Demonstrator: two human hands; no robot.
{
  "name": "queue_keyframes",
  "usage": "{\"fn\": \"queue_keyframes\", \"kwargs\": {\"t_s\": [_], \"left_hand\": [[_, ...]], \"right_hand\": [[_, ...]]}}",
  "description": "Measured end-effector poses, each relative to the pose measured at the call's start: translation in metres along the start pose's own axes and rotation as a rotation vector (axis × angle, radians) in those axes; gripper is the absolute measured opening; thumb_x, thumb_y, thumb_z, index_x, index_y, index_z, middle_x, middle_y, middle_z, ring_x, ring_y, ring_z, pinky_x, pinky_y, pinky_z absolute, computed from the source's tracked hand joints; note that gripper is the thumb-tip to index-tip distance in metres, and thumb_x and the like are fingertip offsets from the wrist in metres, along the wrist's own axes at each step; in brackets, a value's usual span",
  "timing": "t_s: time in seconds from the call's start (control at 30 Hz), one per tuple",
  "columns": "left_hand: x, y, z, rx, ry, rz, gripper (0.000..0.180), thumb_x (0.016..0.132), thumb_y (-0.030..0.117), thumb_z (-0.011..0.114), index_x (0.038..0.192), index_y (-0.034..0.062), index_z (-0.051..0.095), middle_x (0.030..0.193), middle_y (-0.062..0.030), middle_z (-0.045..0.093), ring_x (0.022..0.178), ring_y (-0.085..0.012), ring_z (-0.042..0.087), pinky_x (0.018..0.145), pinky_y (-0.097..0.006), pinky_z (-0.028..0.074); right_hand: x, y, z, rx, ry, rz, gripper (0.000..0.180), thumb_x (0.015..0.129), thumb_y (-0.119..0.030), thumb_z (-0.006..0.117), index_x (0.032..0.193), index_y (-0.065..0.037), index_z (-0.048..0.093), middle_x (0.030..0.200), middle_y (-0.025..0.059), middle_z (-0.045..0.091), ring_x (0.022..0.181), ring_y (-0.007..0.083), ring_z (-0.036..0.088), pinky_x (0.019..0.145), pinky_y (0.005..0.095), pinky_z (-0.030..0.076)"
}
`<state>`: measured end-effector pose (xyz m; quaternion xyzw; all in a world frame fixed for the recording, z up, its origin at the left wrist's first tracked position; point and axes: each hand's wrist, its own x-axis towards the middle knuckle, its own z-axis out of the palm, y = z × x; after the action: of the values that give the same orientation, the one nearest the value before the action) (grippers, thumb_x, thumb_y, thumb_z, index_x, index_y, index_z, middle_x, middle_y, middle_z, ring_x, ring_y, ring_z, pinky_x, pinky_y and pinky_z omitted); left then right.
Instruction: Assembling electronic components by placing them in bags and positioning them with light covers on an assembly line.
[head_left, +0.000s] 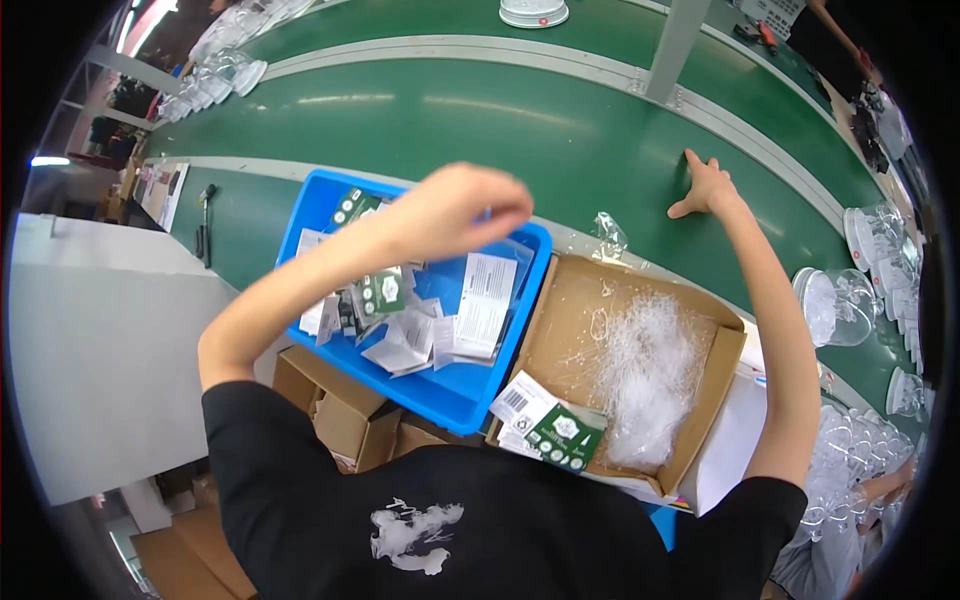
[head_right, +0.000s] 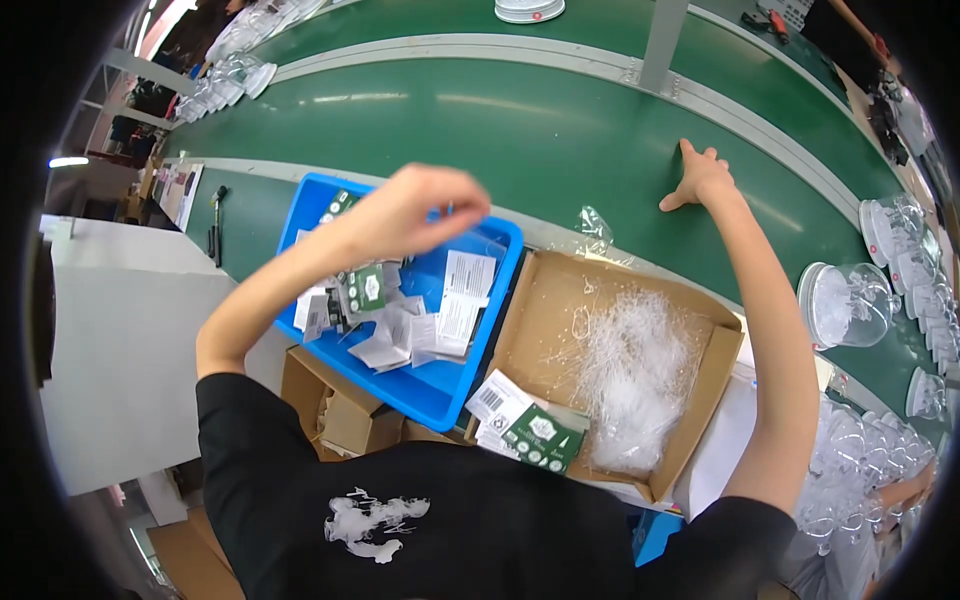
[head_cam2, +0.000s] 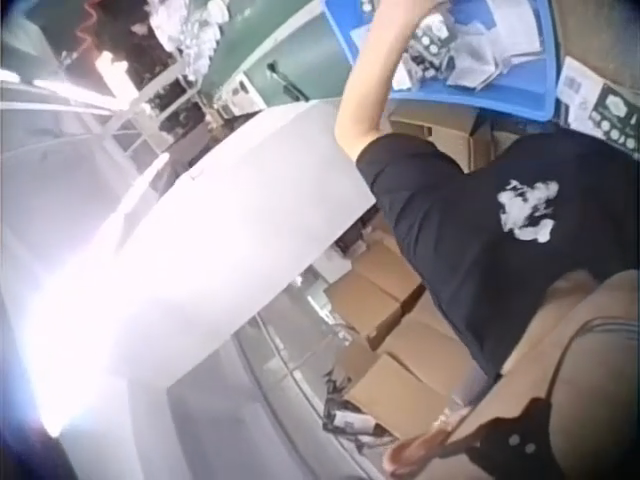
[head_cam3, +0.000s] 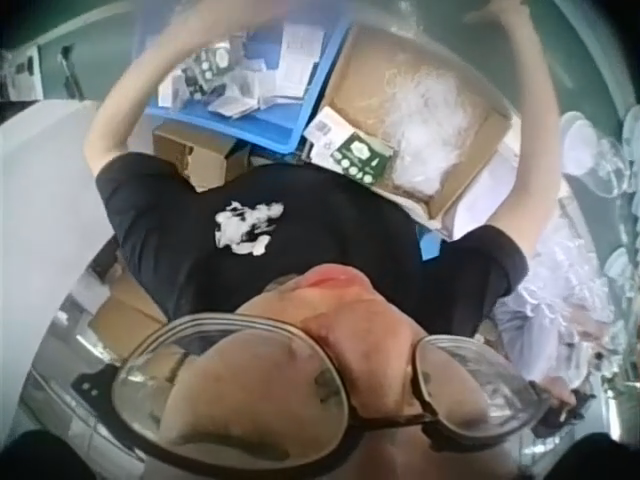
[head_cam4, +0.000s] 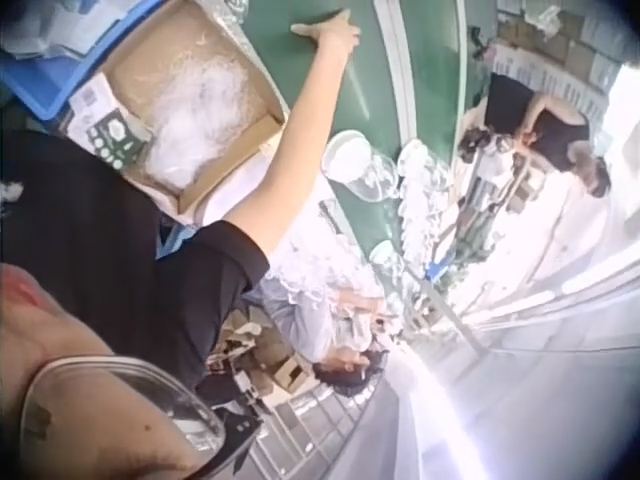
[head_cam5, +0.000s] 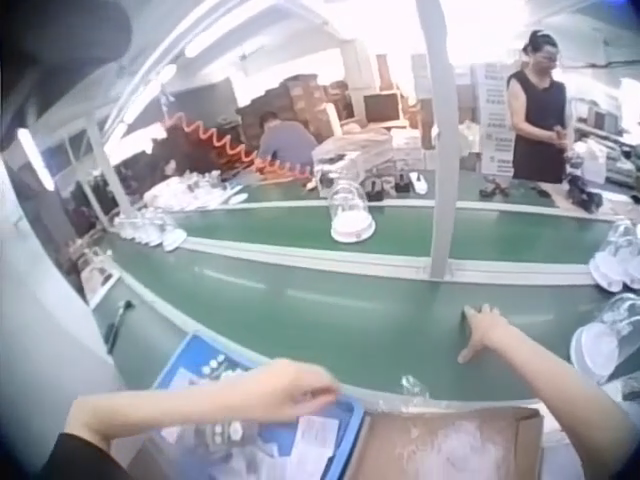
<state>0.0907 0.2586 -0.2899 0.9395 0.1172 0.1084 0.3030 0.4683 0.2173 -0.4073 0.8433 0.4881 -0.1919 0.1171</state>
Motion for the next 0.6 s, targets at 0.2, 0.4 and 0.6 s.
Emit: {"fn": "queue_keyframes", "kwargs": {"t_s": [0.2, 0.4, 0.6], "left_hand": [[-0.058, 0.056, 0.036, -0.240, -0.077, -0.162, 0.010, 0.087, 0.007, 0.060, 0.092, 0.0002, 0.064, 0.084, -0.0123, 0.067, 0.077, -0.0284, 0.065, 0.067, -0.035, 0.052], [-0.068, 0.092, 0.092, -0.095, -0.220, 0.006, 0.030, 0.081, 0.022, 0.070, 0.103, 0.0027, 0.061, 0.094, -0.0116, 0.062, 0.089, -0.0297, 0.061, 0.077, -0.039, 0.050], [-0.062, 0.093, 0.135, 0.074, -0.426, -0.002, 0.034, 0.071, 0.015, 0.077, 0.098, 0.0055, 0.059, 0.095, -0.0092, 0.061, 0.097, -0.0300, 0.057, 0.082, -0.040, 0.048]], "right_hand": [[-0.008, 0.024, 0.021, 0.029, 0.250, -0.213, 0.094, 0.061, -0.037, 0.084, 0.139, -0.009, 0.041, 0.139, 0.0247, 0.043, 0.125, 0.0414, 0.046, 0.104, 0.0448, 0.042], [-0.137, -0.013, 0.019, 0.312, 0.713, -0.717, 0.035, 0.081, -0.020, 0.066, 0.112, -0.005, 0.060, 0.120, 0.0164, 0.058, 0.113, 0.0346, 0.055, 0.096, 0.0410, 0.046], [-0.225, -0.004, 0.062, 0.197, 0.539, -0.793, 0.031, 0.076, -0.018, 0.070, 0.102, -0.002, 0.063, 0.100, 0.0158, 0.062, 0.097, 0.0333, 0.059, 0.084, 0.0417, 0.048]]}}
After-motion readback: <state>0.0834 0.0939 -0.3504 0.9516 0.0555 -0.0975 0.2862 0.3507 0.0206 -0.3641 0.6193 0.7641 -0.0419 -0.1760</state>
